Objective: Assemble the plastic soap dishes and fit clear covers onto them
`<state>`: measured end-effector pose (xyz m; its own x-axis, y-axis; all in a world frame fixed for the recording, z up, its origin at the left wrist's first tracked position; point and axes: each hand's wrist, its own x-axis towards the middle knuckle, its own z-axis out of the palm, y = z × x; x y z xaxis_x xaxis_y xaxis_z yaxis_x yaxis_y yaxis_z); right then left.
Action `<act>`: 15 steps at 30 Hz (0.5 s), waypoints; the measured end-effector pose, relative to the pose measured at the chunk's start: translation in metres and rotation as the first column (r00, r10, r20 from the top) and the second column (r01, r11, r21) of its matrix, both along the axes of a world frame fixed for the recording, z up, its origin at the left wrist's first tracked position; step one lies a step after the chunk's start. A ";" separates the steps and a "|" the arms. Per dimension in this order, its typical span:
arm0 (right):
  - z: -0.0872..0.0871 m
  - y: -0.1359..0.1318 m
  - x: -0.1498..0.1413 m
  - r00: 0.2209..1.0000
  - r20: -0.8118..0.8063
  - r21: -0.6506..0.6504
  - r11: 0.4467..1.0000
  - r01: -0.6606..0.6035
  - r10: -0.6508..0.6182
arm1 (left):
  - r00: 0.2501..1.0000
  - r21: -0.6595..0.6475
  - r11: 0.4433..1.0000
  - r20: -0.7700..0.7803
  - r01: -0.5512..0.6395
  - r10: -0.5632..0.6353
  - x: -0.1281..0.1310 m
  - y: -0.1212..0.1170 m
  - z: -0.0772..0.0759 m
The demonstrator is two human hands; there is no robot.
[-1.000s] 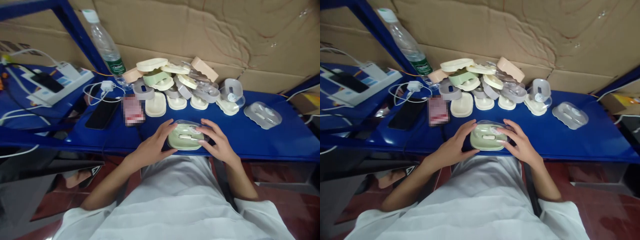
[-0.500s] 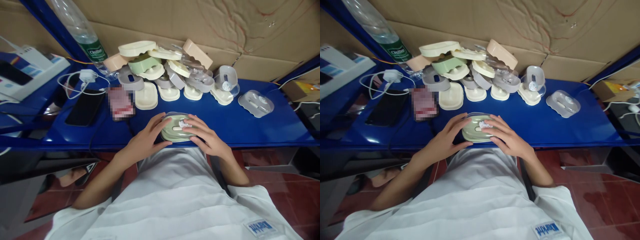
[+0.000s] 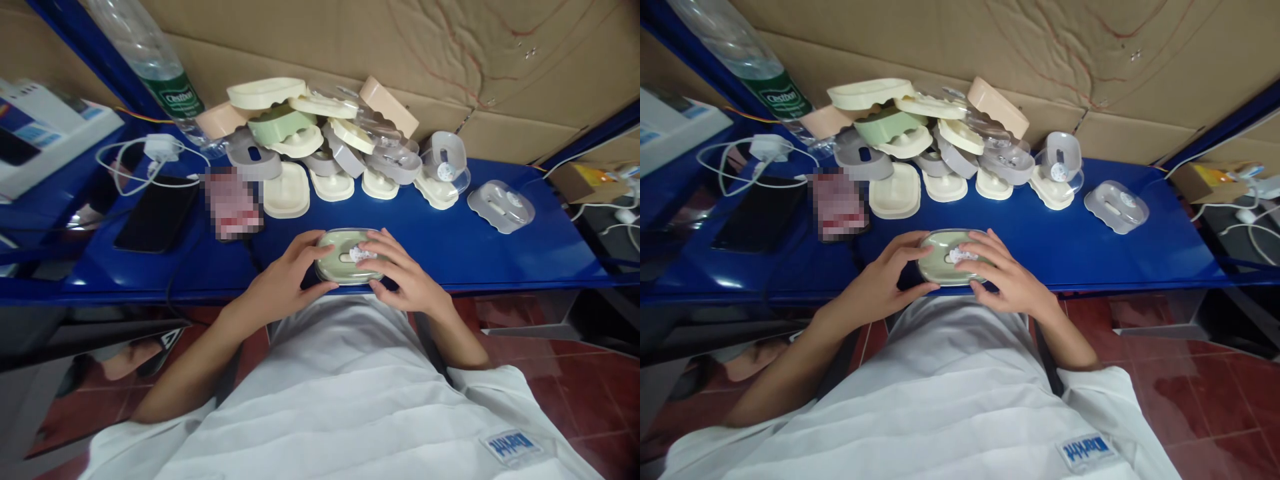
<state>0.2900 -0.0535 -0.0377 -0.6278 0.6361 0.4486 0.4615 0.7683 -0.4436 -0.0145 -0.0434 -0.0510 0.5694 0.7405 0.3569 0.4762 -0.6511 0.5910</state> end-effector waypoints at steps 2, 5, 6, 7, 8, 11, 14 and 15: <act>0.001 0.003 0.000 1.000 0.013 -0.027 0.999 0.022 -0.022 | 1.000 0.016 1.000 0.000 -0.002 0.002 0.000 0.000 0.000; 0.002 0.007 0.000 0.997 0.055 -0.094 0.994 0.061 -0.056 | 1.000 0.025 0.999 -0.003 -0.027 0.027 0.001 0.000 0.000; 0.001 0.008 0.000 0.996 0.069 -0.109 0.991 0.071 -0.063 | 0.999 0.023 0.999 -0.008 -0.036 0.036 0.001 0.000 0.000; 0.000 0.008 0.000 0.994 0.079 -0.115 0.990 0.079 -0.070 | 0.999 0.020 0.999 -0.015 -0.041 0.042 0.001 0.000 0.000; -0.001 0.008 0.001 0.993 0.083 -0.109 0.990 0.088 -0.080 | 0.999 0.015 0.999 -0.023 -0.043 0.043 0.001 0.000 0.000; 0.000 0.004 0.009 0.990 0.052 -0.042 0.990 0.133 -0.130 | 0.998 0.004 0.999 -0.032 -0.044 0.045 0.001 0.000 0.000; 0.015 0.002 0.036 0.955 -0.024 0.079 0.952 0.297 -0.296 | 0.997 -0.015 0.998 -0.043 -0.059 0.058 0.002 0.000 0.001; 0.025 0.003 0.051 0.924 -0.054 0.129 0.915 0.382 -0.378 | 0.997 -0.023 0.998 -0.060 -0.058 0.057 0.002 0.000 0.001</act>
<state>0.3409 -0.0501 -0.0130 -0.3371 0.7569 0.5599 0.7197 0.5906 -0.3650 -0.0126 -0.0434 -0.0498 0.5451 0.7811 0.3047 0.5473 -0.6068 0.5764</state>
